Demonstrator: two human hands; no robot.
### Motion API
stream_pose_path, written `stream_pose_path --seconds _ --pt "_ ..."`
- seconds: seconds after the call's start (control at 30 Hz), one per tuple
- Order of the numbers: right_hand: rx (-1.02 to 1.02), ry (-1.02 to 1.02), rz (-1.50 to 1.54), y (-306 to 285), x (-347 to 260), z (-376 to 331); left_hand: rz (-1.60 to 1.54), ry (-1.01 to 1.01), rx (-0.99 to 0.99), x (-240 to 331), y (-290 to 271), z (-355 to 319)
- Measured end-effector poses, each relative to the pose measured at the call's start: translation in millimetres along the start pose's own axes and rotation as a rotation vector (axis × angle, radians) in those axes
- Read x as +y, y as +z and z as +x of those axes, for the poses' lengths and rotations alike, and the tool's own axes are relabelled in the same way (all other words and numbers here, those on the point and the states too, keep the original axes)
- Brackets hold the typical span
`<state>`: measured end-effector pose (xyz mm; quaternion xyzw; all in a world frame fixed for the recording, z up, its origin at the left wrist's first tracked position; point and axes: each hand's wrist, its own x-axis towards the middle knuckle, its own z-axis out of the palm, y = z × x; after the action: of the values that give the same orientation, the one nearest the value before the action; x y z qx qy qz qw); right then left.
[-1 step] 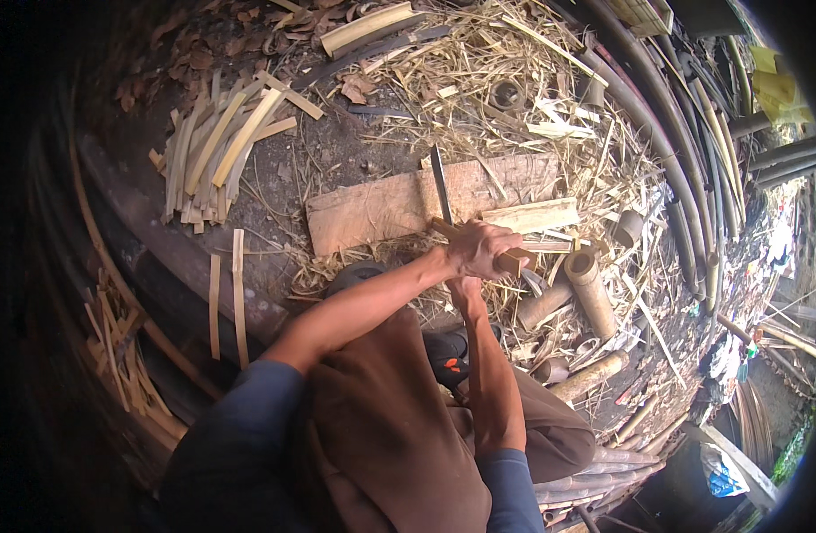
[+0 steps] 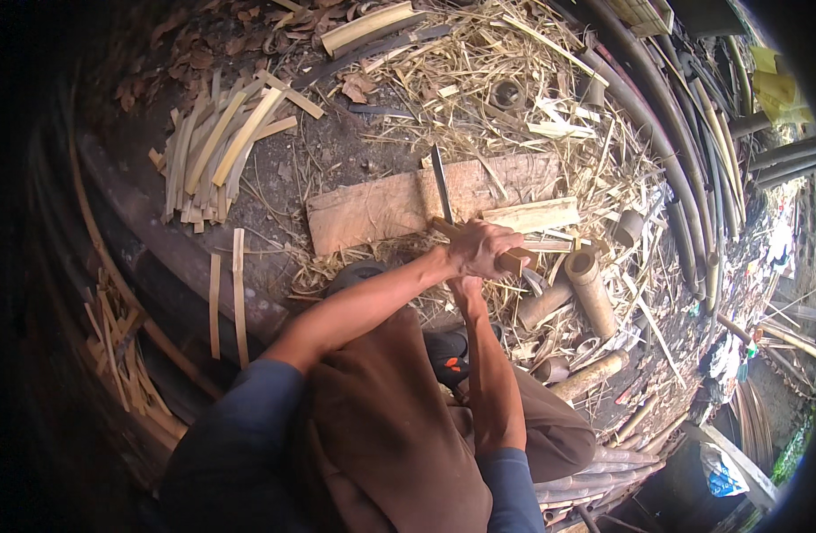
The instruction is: The person sits on the ground and uses a machete to split bamboo strips into smaller pieces. They repeatedly position the bamboo on a wooden block, strike it with the machete, and separate the resulting pieces.
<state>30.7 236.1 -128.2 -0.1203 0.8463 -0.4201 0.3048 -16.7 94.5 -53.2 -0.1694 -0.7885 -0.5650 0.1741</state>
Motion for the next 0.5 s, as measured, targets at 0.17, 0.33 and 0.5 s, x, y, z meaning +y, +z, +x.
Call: stream_pose_path --seconds 0.17,0.33,0.5 --pt "-0.005 0.022 -0.028 -2.9 -6.3 -2.5 0.028 0.007 0.019 1.9 -7.5 -0.5" --pt "0.001 0.022 -0.039 0.4 -11.8 -0.2 -0.049 0.102 0.105 -2.0 -9.9 -5.0" --pt "-0.007 0.013 -0.049 6.3 -15.8 3.9 -0.007 0.101 0.019 1.0 -16.4 -5.2"
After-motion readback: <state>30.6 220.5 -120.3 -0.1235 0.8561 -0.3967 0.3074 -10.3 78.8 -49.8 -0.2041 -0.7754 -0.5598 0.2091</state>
